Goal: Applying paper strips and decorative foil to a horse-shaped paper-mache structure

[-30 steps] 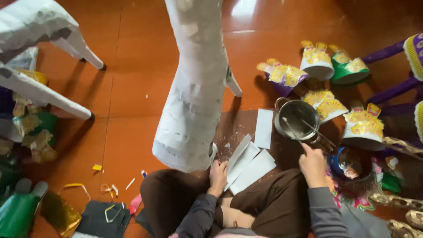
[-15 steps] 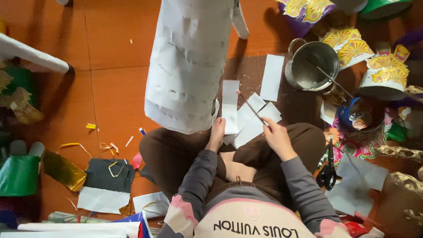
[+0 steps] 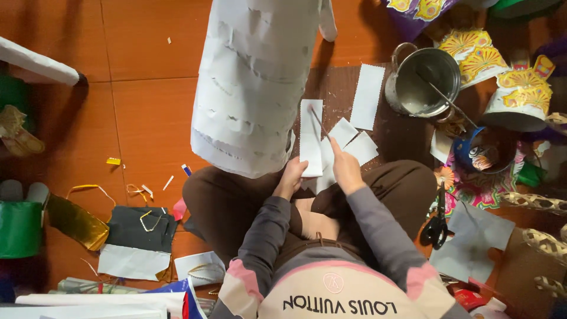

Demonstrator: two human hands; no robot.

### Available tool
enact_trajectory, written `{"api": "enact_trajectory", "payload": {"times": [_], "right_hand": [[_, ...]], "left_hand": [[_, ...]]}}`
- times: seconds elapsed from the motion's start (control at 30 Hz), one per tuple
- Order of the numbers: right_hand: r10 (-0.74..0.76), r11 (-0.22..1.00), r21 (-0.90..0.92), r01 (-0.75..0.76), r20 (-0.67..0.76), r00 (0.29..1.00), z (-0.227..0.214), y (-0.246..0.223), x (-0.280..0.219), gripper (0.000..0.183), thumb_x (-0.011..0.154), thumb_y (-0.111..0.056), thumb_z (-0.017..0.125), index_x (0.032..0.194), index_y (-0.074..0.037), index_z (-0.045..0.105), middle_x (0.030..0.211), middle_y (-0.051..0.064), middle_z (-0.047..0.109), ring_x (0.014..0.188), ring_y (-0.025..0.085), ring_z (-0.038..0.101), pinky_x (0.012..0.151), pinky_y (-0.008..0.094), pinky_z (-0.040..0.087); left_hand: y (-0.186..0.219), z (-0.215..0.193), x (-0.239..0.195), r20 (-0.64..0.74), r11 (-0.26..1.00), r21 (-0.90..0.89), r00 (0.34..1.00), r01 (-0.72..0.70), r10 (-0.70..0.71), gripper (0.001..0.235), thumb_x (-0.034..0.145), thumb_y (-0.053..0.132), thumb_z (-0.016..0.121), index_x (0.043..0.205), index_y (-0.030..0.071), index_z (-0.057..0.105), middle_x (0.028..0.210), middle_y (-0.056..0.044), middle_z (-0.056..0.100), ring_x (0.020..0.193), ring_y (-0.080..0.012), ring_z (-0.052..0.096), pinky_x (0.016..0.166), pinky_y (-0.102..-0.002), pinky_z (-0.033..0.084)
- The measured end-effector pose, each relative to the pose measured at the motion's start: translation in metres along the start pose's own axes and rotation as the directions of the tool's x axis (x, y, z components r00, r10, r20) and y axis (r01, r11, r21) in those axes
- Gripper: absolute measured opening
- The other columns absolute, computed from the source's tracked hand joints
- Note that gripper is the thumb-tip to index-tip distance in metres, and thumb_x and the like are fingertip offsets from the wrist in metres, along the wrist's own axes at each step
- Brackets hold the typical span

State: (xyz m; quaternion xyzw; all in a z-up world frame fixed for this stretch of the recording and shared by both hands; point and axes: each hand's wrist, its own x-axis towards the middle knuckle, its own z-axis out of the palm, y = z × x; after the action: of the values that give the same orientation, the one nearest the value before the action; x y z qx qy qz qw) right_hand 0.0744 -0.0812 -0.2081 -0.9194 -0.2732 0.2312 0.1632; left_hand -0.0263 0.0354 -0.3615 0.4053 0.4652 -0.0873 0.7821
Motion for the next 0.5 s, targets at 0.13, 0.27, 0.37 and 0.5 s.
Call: {"api": "enact_trajectory", "payload": {"times": [0.13, 0.27, 0.37, 0.5], "right_hand": [[0.009, 0.998, -0.056, -0.007, 0.031, 0.999, -0.022, -0.011, -0.075, 0.043, 0.095, -0.01, 0.045, 0.138, -0.012, 0.05, 0.08, 0.022, 0.066, 0.071, 0.042, 0.068, 0.064, 0.05, 0.057], [0.099, 0.987, -0.13, -0.097, 0.011, 0.995, -0.003, 0.014, -0.131, 0.033, 0.091, -0.023, 0.053, 0.121, -0.027, 0.065, 0.083, 0.009, 0.057, 0.072, 0.033, 0.066, 0.062, 0.042, 0.056], [0.171, 0.985, -0.021, -0.169, 0.161, 0.972, 0.012, 0.012, -0.15, 0.038, 0.087, -0.021, 0.055, 0.123, -0.027, 0.066, 0.087, 0.009, 0.062, 0.082, 0.033, 0.068, 0.07, 0.044, 0.057], [0.198, 0.967, 0.102, -0.232, 0.268, 0.943, 0.023, 0.014, -0.154, 0.043, 0.087, -0.017, 0.053, 0.129, -0.021, 0.062, 0.094, 0.01, 0.069, 0.092, 0.031, 0.069, 0.08, 0.044, 0.057]], "left_hand": [[-0.002, 0.003, 0.012, 0.017, 0.989, 0.036, 0.989, 0.144, -0.145, 0.06, 0.096, 0.024, 0.059, 0.149, 0.004, 0.038, 0.141, -0.02, 0.05, 0.133, -0.0309, 0.045, 0.106, -0.068, 0.017], [0.015, 0.004, -0.005, 0.007, 0.978, -0.115, 0.985, 0.174, -0.175, 0.054, 0.099, 0.016, 0.052, 0.147, 0.0, 0.035, 0.145, -0.029, 0.034, 0.129, -0.0414, 0.04, 0.093, -0.067, 0.032], [-0.003, 0.0, 0.013, 0.027, 0.945, -0.239, 0.974, 0.225, -0.225, 0.053, 0.093, 0.011, 0.052, 0.143, 0.002, 0.037, 0.132, -0.027, 0.036, 0.098, -0.0338, 0.052, 0.069, -0.057, 0.056], [-0.009, -0.003, 0.023, 0.006, 0.929, -0.299, 0.974, 0.219, -0.228, 0.053, 0.091, 0.011, 0.057, 0.14, 0.0, 0.041, 0.132, -0.033, 0.036, 0.106, -0.0501, 0.053, 0.07, -0.076, 0.049]]}}
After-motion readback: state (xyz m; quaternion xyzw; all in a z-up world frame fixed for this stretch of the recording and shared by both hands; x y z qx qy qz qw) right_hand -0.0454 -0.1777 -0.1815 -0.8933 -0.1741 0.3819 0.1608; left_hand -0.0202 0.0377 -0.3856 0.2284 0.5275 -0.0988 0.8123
